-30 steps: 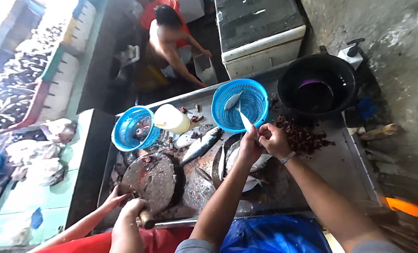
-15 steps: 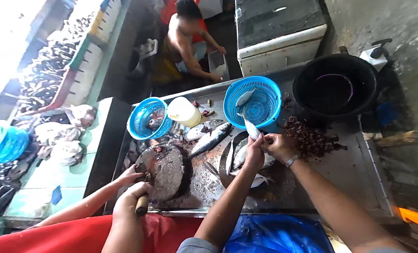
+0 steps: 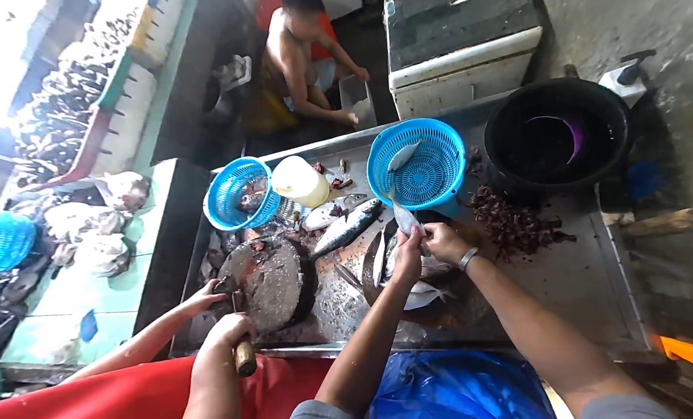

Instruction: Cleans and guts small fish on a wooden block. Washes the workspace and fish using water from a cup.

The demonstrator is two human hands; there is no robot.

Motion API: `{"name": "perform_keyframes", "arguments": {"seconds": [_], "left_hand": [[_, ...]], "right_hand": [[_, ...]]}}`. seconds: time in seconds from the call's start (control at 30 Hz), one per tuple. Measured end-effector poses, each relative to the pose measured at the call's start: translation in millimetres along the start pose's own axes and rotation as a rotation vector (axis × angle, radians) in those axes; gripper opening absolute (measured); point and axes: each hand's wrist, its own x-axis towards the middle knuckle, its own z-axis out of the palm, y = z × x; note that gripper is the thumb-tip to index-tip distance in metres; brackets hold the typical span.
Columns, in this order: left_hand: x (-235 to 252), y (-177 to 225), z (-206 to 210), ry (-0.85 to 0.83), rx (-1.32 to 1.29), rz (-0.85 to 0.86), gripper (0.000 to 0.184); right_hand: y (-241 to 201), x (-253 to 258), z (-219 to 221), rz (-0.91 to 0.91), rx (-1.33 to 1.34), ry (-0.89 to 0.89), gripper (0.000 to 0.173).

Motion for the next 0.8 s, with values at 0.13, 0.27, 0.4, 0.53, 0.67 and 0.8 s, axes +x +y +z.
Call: {"name": "perform_keyframes", "arguments": {"seconds": [0.13,0.27,0.4,0.53,0.67,0.8], "left_hand": [[0.3,3.9,-2.1,-0.049,0.014,-0.026,0.031],[1.1,-3.2,0.7,-0.075,0.027,-0.008,0.034],[5.5,1.0,-2.6,-0.081,0.108,0.009,0.036],[3.8,17.7,-2.0,-0.037,0.053,-0.082,0.031],[15.5,23.5,-0.1,0.191,-0.106,-0.116,0.031],[23.6,31.4,-41.3,0.24,0.177,-0.026,0.042]], "right_hand": [[8.0,0.3,-1.4,-0.012,0.052,-0.059,0.019],[-3.3,-6.9,5.3,-0.059,-0.33,0.153,0.027],[-4.6,-9.3,-4.5,-0.068,-0.183,0.043,0.027],[8.9,-10.6,-12.3,-0.214,0.113,-0.117,0.023],[21.9,-21.8,-2.0,-0.494,0.31,0.156,0.017],[15.6,-49.6,-16.1,-0.468,0.535,0.334,0.023]]}}
